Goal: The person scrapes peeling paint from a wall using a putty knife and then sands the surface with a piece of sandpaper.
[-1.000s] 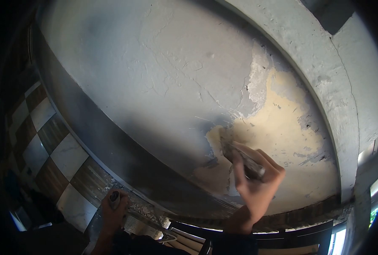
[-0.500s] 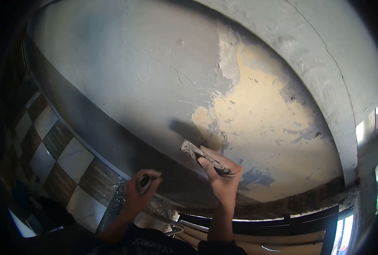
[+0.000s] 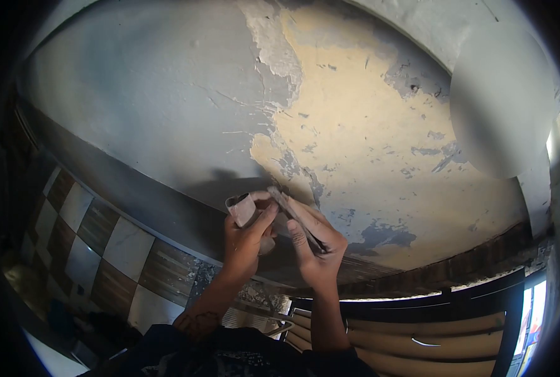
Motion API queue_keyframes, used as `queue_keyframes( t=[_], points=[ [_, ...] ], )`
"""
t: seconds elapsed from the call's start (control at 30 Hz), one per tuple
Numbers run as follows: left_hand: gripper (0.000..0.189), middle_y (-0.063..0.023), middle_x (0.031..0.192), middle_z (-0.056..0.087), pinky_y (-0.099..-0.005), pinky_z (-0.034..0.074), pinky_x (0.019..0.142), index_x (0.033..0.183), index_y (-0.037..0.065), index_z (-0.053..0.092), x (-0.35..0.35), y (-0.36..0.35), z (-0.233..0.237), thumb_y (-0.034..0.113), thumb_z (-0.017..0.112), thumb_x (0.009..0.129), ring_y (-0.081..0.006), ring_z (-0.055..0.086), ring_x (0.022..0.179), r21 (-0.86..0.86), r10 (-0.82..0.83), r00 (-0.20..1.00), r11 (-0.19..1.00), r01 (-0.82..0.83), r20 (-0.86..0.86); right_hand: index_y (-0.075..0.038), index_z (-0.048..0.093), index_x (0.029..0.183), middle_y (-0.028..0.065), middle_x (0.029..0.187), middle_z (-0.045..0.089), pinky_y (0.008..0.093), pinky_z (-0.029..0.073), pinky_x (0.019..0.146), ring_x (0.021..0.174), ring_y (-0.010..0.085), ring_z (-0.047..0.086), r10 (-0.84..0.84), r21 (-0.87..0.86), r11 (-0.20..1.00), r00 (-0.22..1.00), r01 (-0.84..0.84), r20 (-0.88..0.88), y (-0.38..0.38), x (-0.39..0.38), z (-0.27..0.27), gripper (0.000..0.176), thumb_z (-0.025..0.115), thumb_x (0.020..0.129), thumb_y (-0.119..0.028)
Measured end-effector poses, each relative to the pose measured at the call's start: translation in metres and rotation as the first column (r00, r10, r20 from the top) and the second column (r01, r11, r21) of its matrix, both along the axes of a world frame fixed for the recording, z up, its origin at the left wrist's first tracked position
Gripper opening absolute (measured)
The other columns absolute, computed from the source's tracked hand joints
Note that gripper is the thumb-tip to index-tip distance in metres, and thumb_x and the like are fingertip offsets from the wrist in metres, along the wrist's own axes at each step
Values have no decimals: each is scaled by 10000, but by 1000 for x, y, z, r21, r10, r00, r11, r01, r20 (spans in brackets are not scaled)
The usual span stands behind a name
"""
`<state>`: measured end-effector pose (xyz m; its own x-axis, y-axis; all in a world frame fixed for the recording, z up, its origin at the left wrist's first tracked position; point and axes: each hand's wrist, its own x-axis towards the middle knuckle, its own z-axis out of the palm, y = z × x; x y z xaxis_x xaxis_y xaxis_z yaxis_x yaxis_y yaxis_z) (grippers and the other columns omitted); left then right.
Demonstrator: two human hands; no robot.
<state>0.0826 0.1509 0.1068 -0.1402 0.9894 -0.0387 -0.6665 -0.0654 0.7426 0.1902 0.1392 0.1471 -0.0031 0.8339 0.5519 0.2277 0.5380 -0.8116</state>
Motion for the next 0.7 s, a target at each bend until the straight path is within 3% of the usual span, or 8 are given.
queue_keyframes(
  t=[0.13,0.2,0.23,0.27,0.3,0.33,0.43,0.7],
  points=[
    [230,-6,805,604,-209,450,561,1005,48,589,10,6,1,134,667,806,-47,544,669,-13,-87,989,996,89,120,7,625,1069,131,902,663,237,460,700,802,108,599,-64,109,993,990,50,129,10,5,5,275,620,794,10],
    [193,-32,886,600,-233,447,603,1000,8,581,20,6,5,66,619,820,-82,544,704,-77,27,997,996,-33,-70,-5,634,1063,145,856,669,216,466,633,734,110,624,-247,197,960,927,197,281,15,6,9,298,621,767,28],
    [193,-32,886,600,-233,447,603,1000,8,581,24,6,2,66,619,820,-82,544,704,-84,36,997,996,-41,-64,-5,634,1063,145,856,669,216,466,633,734,110,624,-237,191,964,928,187,288,19,8,9,298,621,767,28],
    [177,-59,941,596,-253,457,664,998,-2,576,28,6,-2,55,594,832,-117,560,788,169,309,913,948,-271,-268,-6,638,1055,147,820,666,211,467,603,691,121,629,-248,304,942,908,144,338,25,9,10,309,617,750,41],
    [163,-85,996,592,-274,466,726,996,-12,571,31,7,-7,43,568,844,-152,577,871,445,581,719,797,-408,-382,-7,642,1048,149,783,662,205,467,573,648,132,634,-263,410,907,886,92,382,30,9,10,322,612,733,54],
    [341,-169,1124,551,-322,494,774,1114,3,552,30,7,-13,91,618,791,-301,582,1001,536,633,638,755,-379,-440,-7,642,1048,149,783,662,205,467,573,648,132,634,-252,404,911,886,82,389,32,9,9,322,612,733,54],
    [403,-168,1201,529,-350,490,824,1197,20,519,34,1,-13,82,580,803,-316,557,1068,594,629,608,747,-300,-485,15,645,1016,161,777,655,225,483,583,639,169,642,-255,490,872,865,13,432,36,11,6,314,593,713,81],
    [513,-159,1354,393,-367,479,860,1264,44,472,32,1,-30,107,597,770,-318,479,1155,571,530,643,803,-171,-552,78,601,1043,162,845,649,257,489,661,733,172,629,-316,478,865,903,149,292,38,0,-13,271,559,775,82]
  ],
)
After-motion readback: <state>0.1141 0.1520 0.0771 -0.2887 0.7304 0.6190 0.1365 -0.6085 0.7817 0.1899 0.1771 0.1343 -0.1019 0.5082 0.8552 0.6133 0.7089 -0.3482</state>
